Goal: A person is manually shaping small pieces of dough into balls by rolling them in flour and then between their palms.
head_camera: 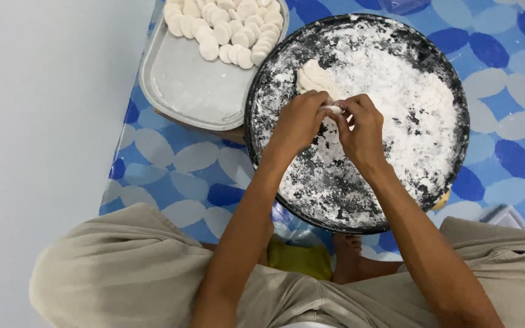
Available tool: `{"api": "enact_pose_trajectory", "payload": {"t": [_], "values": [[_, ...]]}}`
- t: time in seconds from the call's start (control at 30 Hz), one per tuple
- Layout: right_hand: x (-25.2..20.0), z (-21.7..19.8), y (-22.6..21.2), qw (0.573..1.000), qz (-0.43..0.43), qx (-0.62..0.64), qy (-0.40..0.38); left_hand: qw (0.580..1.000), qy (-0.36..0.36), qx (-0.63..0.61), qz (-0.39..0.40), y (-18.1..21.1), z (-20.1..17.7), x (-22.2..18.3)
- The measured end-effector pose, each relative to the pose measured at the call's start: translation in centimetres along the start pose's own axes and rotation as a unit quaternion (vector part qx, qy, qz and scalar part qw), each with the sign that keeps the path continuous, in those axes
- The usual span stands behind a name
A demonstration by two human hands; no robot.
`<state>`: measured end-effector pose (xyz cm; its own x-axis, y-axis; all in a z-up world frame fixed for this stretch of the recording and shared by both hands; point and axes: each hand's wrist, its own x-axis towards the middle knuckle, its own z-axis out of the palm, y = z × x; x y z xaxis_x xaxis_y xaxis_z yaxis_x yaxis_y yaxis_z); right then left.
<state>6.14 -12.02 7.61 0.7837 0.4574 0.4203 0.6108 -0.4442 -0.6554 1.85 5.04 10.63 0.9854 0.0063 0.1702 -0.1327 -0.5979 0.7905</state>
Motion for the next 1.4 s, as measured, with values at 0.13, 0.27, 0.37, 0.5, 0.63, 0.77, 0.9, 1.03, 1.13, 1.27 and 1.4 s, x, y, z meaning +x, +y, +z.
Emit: {"api": "enact_pose_trajectory", "payload": {"t": [0.13,0.27,0.37,0.5,0.63,0.77,0.9,1.03,1.13,1.27,1.4], "values": [[0.3,0.6,-0.2,1.0,-0.016,0.018,0.004,0.999,-0.024,-0.017,0.015,-1.6,-0.5,0.8],[0.7,0.7,-0.7,0.999,-0.006,0.031,0.012,0.997,-0.018,-0.068,0.042,-2.2,-1.7,2.1],[0.3,1.2,0.3,0.997,0.047,0.061,-0.009,0.988,-0.035,-0.145,0.04,-4.6,-2.5,3.1],[0.1,0.8,0.3,0.995,0.079,0.036,-0.038,0.972,-0.016,-0.206,-0.11,-8.8,-7.8,4.5],[-0.1,0.1,0.5,0.983,0.163,0.03,-0.08,0.963,0.155,-0.197,-0.094,-21.7,-13.4,3.2],[-1.1,0.3,2.0,0.983,0.143,0.011,-0.116,0.932,0.303,-0.057,-0.191,-27.0,-18.1,0.8],[-1.8,0.3,3.4,0.989,0.089,-0.032,-0.116,0.907,0.34,-0.017,-0.247,-32.0,-19.4,1.3],[-2.2,0.2,2.9,0.982,0.128,-0.037,-0.133,0.91,0.3,0.006,-0.288,-29.9,-19.8,2.5],[-2.3,0.3,3.0,0.979,0.135,-0.053,-0.143,0.914,0.291,0.007,-0.284,-31.0,-19.4,3.8],[-2.5,0.6,3.3,0.982,0.12,-0.047,-0.141,0.903,0.324,0.015,-0.283,-32.6,-18.9,4.6],[-3.1,1.0,5.0,0.978,0.133,-0.07,-0.144,0.906,0.327,0.031,-0.267,-34.4,-18.8,5.5]]}}
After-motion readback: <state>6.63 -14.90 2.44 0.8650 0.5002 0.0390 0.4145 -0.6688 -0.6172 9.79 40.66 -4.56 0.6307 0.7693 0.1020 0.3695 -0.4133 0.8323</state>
